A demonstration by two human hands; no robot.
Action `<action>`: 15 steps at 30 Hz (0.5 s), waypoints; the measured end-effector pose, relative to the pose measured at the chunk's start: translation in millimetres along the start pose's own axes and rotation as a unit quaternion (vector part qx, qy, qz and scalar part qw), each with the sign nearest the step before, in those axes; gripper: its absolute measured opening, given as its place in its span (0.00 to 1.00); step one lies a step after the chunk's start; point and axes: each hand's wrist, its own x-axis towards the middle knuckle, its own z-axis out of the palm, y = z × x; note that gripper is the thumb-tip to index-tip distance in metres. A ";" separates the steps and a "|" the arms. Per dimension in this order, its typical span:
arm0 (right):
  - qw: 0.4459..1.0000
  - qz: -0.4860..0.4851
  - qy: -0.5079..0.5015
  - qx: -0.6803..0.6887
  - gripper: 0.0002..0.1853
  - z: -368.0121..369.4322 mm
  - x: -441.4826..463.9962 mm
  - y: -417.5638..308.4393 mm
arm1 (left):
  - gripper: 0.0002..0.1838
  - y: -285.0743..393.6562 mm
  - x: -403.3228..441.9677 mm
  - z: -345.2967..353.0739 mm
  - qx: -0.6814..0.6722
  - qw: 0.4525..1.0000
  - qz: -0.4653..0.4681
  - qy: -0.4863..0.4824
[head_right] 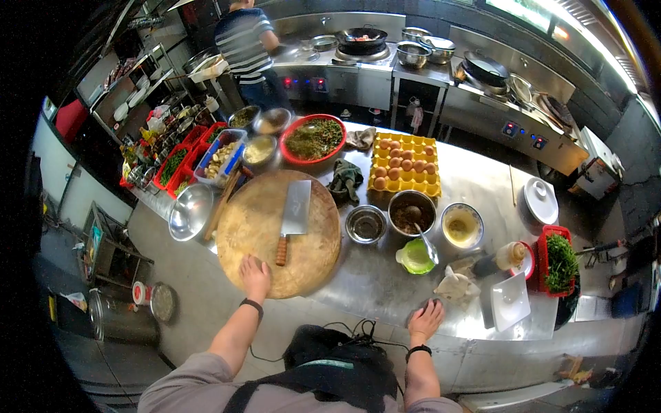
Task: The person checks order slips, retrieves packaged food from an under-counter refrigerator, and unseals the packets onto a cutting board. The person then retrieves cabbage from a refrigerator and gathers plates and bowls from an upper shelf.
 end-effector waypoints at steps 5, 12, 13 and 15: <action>1.000 0.000 -0.001 -0.001 0.23 -1.3 0.4 -0.8 | 0.25 1.2 0.0 -1.8 0.000 1.000 0.002 0.003; 1.000 0.007 -0.012 -0.005 0.22 -1.1 0.6 -0.4 | 0.25 4.5 0.7 -6.5 -0.008 1.000 -0.005 -0.010; 1.000 0.005 -0.012 -0.005 0.22 -0.9 0.6 -0.2 | 0.26 5.2 0.9 -7.7 -0.009 1.000 -0.004 -0.012; 1.000 0.006 -0.010 -0.007 0.22 -1.1 0.5 -1.0 | 0.25 3.9 0.8 -5.6 -0.008 1.000 -0.001 -0.006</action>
